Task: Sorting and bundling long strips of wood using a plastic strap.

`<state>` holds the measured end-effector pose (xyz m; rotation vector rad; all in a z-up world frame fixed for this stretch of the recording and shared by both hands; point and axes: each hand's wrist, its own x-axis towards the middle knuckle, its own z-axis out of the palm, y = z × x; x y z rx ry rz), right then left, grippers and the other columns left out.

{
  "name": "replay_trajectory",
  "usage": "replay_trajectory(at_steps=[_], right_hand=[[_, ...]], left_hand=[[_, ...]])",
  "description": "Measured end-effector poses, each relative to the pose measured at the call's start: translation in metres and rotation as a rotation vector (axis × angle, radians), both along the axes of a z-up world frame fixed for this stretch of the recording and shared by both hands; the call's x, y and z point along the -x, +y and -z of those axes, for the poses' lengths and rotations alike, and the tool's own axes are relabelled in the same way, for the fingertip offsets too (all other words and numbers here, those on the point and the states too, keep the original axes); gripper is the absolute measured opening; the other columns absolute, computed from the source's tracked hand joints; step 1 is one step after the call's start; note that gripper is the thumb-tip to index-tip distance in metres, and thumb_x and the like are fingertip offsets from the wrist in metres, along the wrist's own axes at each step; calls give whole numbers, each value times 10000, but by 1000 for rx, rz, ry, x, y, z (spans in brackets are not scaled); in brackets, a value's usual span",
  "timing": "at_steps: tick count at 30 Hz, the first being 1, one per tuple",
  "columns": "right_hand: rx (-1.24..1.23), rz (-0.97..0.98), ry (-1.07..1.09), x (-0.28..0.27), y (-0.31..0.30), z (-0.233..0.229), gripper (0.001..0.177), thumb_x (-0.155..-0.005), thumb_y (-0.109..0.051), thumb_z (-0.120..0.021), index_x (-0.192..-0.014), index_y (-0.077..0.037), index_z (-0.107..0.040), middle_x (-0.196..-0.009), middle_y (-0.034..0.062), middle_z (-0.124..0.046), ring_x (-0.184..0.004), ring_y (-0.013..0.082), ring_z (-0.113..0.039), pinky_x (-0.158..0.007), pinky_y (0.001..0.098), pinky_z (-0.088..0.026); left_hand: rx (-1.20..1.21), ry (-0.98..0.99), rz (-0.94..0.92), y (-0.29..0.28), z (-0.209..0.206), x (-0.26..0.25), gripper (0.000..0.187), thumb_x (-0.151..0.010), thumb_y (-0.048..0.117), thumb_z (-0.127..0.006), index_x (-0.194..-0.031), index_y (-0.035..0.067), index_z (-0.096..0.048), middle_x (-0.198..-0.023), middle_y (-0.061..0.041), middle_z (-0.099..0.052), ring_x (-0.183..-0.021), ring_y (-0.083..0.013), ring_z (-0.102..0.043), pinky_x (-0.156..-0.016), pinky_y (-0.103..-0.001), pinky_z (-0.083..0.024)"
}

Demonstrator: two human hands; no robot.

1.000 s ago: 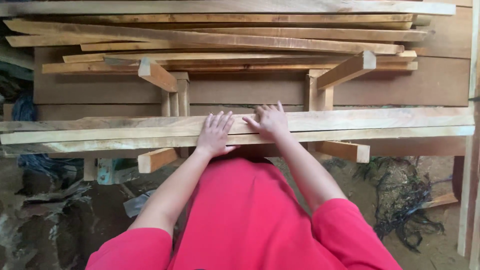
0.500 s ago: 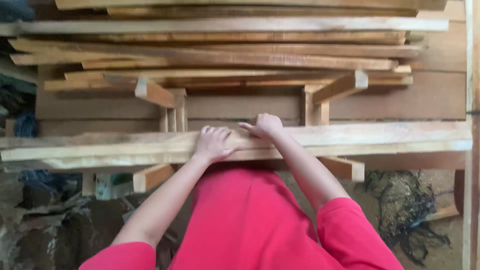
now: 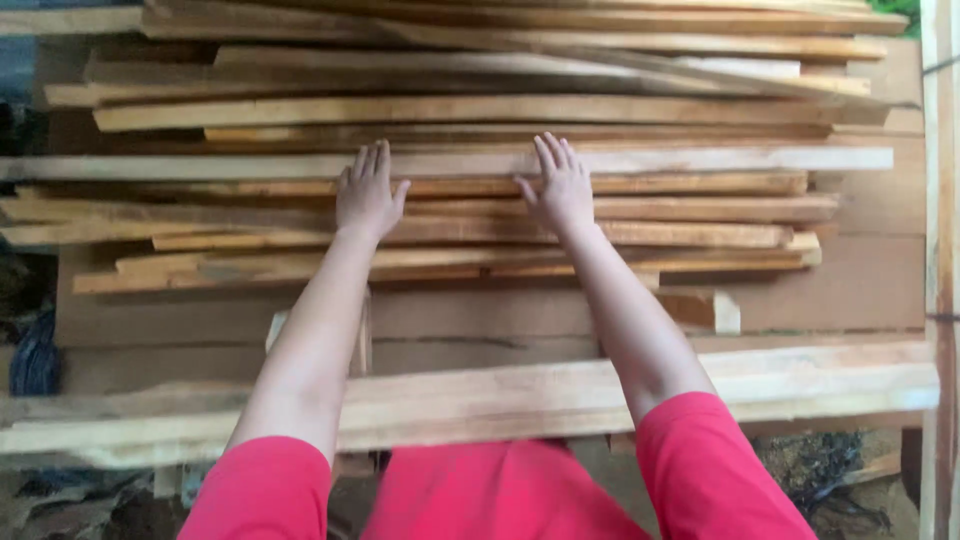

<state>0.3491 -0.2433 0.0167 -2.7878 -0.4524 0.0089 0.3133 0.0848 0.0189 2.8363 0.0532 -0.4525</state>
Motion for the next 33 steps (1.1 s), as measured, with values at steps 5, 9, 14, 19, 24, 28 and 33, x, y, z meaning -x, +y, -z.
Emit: replay_trajectory(at_steps=[5, 9, 14, 19, 24, 28, 33], right_hand=[[191, -25, 137, -20, 7, 14, 826, -866, -528, -714, -1547, -146, -449, -1486, 68, -504, -1396, 316, -425, -1216, 607, -203], [409, -114, -83, -37, 1, 26, 732, -531, -489, -946, -1174, -258, -684, -1159, -2, -604, -1075, 247, -596, -1001, 441, -462], [297, -133, 26, -26, -18, 22, 376, -826, -418, -745, -1014, -183, -519, -872, 63, -672, -816, 338, -721, -728, 470, -579], [260, -257, 126, 13, -33, -87, 512, -805, -482, -767, -1098, -106, -579, -929, 171, -732, -892, 405, -743, -762, 537, -575], [421, -303, 163, 56, -51, -190, 555, -806, -667, -665, -1069, -183, -597, -882, 103, -724, -856, 400, -751, -776, 538, -585], [377, -278, 232, 104, -71, -234, 486, -864, -581, -642, -1069, -144, -587, -850, 145, -728, -885, 431, -738, -802, 546, -570], [173, -203, 540, 167, -85, -245, 566, -843, -583, -640, -1219, -162, -684, -1051, 193, -780, -1046, 456, -715, -936, 579, -530]], left_hand=[[-119, 10, 73, 1, 24, -19, 823, -913, 391, -738, -1608, 133, -382, -1571, -135, -438, -1465, -348, -377, -1181, -581, -296], [-209, -88, 123, 22, 54, -35, 648, -742, 440, -897, -1310, 230, -666, -1288, -27, -573, -1279, -272, -495, -1122, -498, -316], [-160, -41, 145, 21, 58, -25, 398, -845, 358, -810, -1118, 195, -569, -1154, -55, -678, -1134, -288, -664, -1040, -479, -393], [-63, -3, 272, 30, -36, 9, 405, -879, 365, -770, -1179, 187, -565, -1057, -93, -785, -1085, -314, -740, -984, -458, -401], [39, -242, 473, 14, -138, 49, 477, -821, 526, -772, -1090, 181, -579, -943, -129, -764, -996, -342, -738, -940, -423, -454], [170, -170, 430, -4, -201, 93, 512, -810, 490, -757, -1148, 159, -562, -1079, -106, -771, -1077, -361, -713, -950, -480, -461], [191, 514, 219, -30, -257, 160, 590, -944, 639, -578, -1206, 142, -762, -1197, -158, -773, -1191, -360, -702, -1024, -473, -517]])
